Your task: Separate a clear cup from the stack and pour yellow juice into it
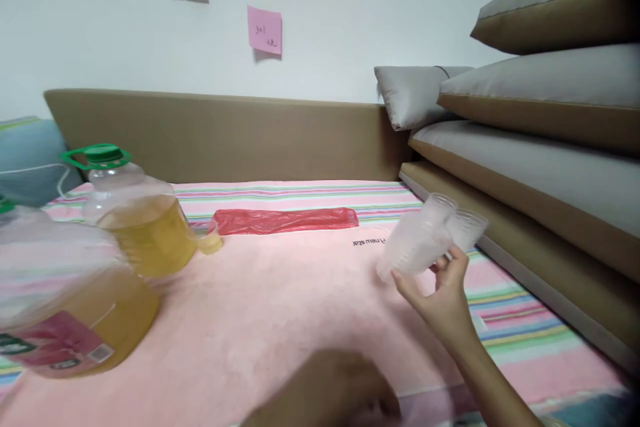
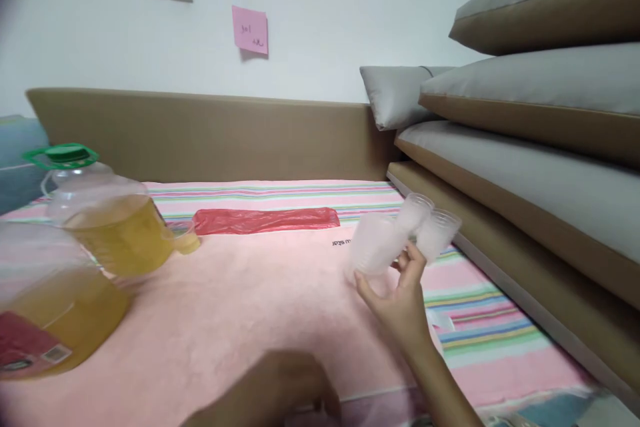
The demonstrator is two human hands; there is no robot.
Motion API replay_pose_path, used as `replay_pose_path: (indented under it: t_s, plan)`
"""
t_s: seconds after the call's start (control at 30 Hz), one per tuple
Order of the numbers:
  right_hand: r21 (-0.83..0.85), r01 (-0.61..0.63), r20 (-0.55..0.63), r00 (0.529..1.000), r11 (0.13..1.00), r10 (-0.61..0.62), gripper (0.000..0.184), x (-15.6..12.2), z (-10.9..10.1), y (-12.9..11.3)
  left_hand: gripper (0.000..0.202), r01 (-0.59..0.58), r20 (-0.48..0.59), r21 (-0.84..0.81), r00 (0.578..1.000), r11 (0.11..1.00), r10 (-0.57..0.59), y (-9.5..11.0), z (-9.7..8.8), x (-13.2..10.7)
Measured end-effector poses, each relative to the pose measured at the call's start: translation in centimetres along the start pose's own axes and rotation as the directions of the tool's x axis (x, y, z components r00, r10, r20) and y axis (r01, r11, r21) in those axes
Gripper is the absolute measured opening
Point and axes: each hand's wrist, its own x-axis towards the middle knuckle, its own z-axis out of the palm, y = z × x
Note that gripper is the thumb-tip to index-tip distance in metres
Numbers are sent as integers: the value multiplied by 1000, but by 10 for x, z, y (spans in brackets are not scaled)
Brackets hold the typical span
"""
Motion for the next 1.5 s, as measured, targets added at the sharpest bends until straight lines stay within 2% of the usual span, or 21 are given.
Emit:
replay_pose_path:
  t_s: [0.07, 0.13, 0.17, 0.2, 0.3, 0.4, 0.53, 0.77, 1.07, 1.3, 1.5]
  plan:
    - [37, -8, 70, 998, 999, 5, 91, -7, 24, -13, 24, 31, -227, 48, 974, 998, -19, 5, -35, 7]
    - [57, 2, 120, 993, 998, -9, 88, -13, 46, -26, 21, 43, -508, 112, 861, 993, 21, 11, -70, 7]
    - [60, 11, 141, 990, 998, -19, 87, -17, 55, -33, 21, 58, -572, 156, 819, 986, 42, 13, -85, 4]
    - [60, 21, 162, 986, 998, -30, 86, -20, 63, -39, 25, 74, -605, 182, 794, 981, 52, 13, -98, 0]
    - [50, 62, 238, 969, 997, -72, 85, -31, 80, -51, 50, 128, -621, 170, 784, 977, 5, 4, -116, -19]
    - [52, 126, 290, 947, 991, -136, 83, -40, 89, -53, 69, 161, -624, 175, 781, 971, -16, -6, -114, -32]
    - [33, 196, 290, 937, 980, -197, 82, -45, 92, -46, 80, 180, -623, 243, 782, 953, 12, -9, -102, -32]
    - [-22, 322, 280, 911, 947, -303, 74, -44, 88, -44, 80, 244, -582, 245, 811, 938, -58, -9, -88, -22]
    - [-49, 309, 231, 929, 950, -290, 72, -45, 89, -46, 69, 276, -607, 309, 794, 910, -34, -5, -78, -20]
    - [-61, 352, 207, 920, 934, -333, 67, -46, 91, -46, 70, 248, -643, 352, 765, 902, 40, -7, -61, -9]
    - [-81, 358, 209, 919, 930, -335, 63, -46, 93, -47, 74, 231, -699, 337, 711, 913, 78, -10, -55, -3]
